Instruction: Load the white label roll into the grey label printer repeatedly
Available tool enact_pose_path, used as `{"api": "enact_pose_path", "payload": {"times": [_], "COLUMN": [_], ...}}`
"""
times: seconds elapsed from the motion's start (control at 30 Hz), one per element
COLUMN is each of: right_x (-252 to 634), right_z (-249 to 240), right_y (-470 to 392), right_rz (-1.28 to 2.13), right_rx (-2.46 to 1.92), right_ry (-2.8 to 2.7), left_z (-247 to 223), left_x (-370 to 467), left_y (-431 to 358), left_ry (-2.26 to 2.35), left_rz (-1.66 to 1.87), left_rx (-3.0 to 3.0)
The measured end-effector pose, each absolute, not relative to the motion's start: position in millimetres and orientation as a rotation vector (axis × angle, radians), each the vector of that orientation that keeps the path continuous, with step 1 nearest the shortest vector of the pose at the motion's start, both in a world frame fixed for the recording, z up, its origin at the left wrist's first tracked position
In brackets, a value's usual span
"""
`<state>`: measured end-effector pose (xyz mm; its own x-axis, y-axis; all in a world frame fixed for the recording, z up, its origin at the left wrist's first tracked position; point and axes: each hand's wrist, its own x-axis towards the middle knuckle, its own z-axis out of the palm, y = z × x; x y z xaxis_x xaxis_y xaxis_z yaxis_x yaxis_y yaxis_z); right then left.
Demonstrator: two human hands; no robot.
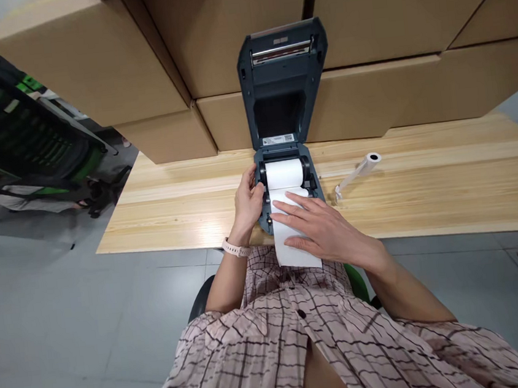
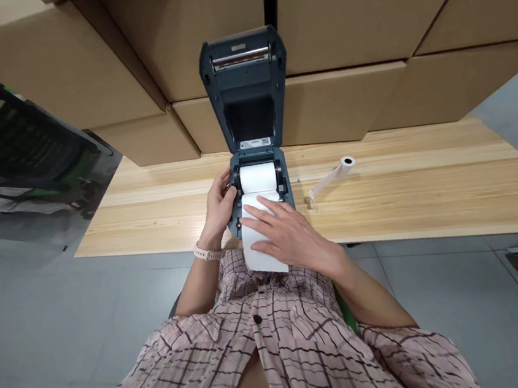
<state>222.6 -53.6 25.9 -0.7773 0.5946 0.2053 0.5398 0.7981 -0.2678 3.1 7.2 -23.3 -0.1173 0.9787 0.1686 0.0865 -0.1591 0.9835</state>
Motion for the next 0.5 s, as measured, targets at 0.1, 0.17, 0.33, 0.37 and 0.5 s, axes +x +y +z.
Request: {"api": "enact_pose_path", "payload": {"times": [0.1,0.17,0.33,0.37,0.5], "right_x": [225.8,235.0,265.0,267.0,256.8], "right_z": [24.0,28.4,80.4,94.3,133.7], "right_y": [-55.4,-52.2,11.6,37.5,158.6], "right_rz": [0.298,0.397,0.544,0.419,0.629], "right_rx": [-0.860,-0.756,-0.687,-0.780,-0.941], "right_ry": [-2.668,-2.622,-2.027,-1.809,-1.501], "left_z": [-17.3,-13.0,-6.1,-5.6,-7.1], "left_x": [10.8,17.3,25.7,25.6,23.4], "left_y": [-10.6,-31.6,-79.2,-84.4,-95.6], "left_ry": [1.224,1.229,1.168,1.159,1.153], "left_rz": [1.355,1.328,1.251,1.244,1.232], "left_rx": [1.183,1.094,0.970,0.968,0.987]}}
